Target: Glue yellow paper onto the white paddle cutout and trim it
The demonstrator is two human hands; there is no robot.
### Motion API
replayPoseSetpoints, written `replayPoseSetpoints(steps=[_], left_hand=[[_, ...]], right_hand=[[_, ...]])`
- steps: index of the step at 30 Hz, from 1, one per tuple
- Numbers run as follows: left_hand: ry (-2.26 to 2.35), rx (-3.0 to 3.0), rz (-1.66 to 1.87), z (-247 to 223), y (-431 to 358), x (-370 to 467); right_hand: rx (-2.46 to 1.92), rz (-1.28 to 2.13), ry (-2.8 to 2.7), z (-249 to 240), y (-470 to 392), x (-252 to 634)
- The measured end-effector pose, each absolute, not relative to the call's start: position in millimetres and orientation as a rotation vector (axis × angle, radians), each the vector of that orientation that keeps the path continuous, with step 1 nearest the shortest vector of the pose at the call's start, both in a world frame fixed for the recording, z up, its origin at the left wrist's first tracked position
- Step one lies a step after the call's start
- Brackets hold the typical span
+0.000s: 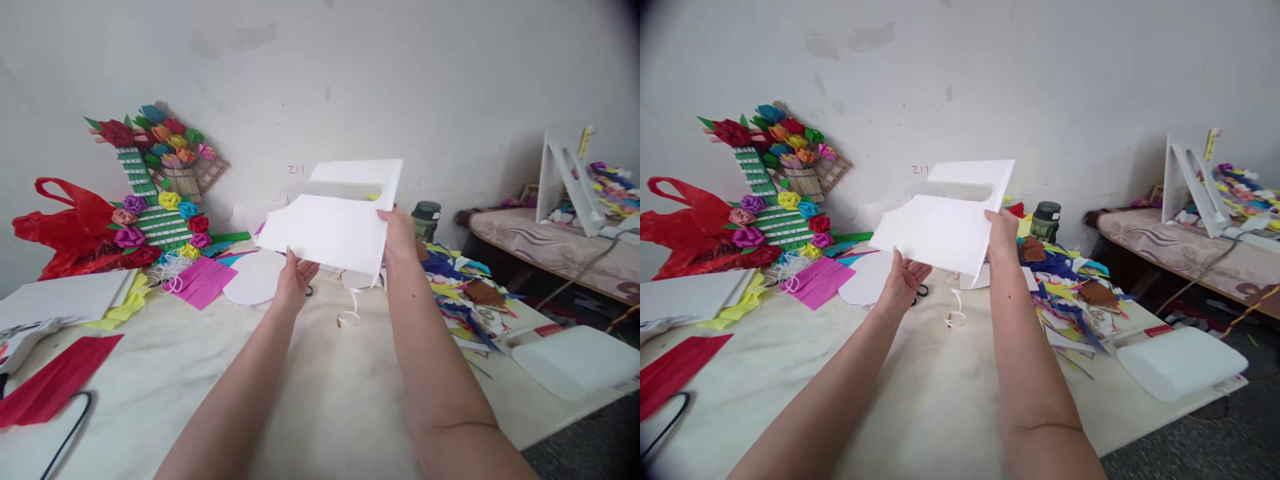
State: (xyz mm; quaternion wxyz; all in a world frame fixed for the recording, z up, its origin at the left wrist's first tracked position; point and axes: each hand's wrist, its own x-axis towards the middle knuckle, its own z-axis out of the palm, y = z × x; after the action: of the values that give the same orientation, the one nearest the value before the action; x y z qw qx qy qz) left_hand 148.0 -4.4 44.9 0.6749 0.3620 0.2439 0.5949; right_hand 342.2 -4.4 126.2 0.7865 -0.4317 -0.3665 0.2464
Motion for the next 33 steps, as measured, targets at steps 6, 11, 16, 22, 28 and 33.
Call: replayPoseSetpoints(steps=[6,11,16,22,28,33], left_hand=[[0.551,0.604,1.605,51.2,4.5,129.4],[0.565,0.568,1.746,38.2,23.9,100.0],[0.605,0.565,1.722,21.1,30.4,91.5],[0.601,0.601,1.673,11.1,32.6,88.2],[0.596,0.596,1.671,10.8,31.9,86.5],[0.565,0.588,1.694,11.6,31.6,82.8]], right_hand=[[-1.047,0.790,-1.073,91.2,11.5,318.4],[-1.826,0.436,-1.607,79.0,10.9,347.0],[-2.210,0.317,-2.012,69.6,13.2,353.0],[-2.351,0.167,-2.200,59.5,16.1,338.8],[-2.164,-0.025,-2.003,68.3,18.9,342.0],[-1.990,0.327,-1.781,60.0,34.7,335.8]])
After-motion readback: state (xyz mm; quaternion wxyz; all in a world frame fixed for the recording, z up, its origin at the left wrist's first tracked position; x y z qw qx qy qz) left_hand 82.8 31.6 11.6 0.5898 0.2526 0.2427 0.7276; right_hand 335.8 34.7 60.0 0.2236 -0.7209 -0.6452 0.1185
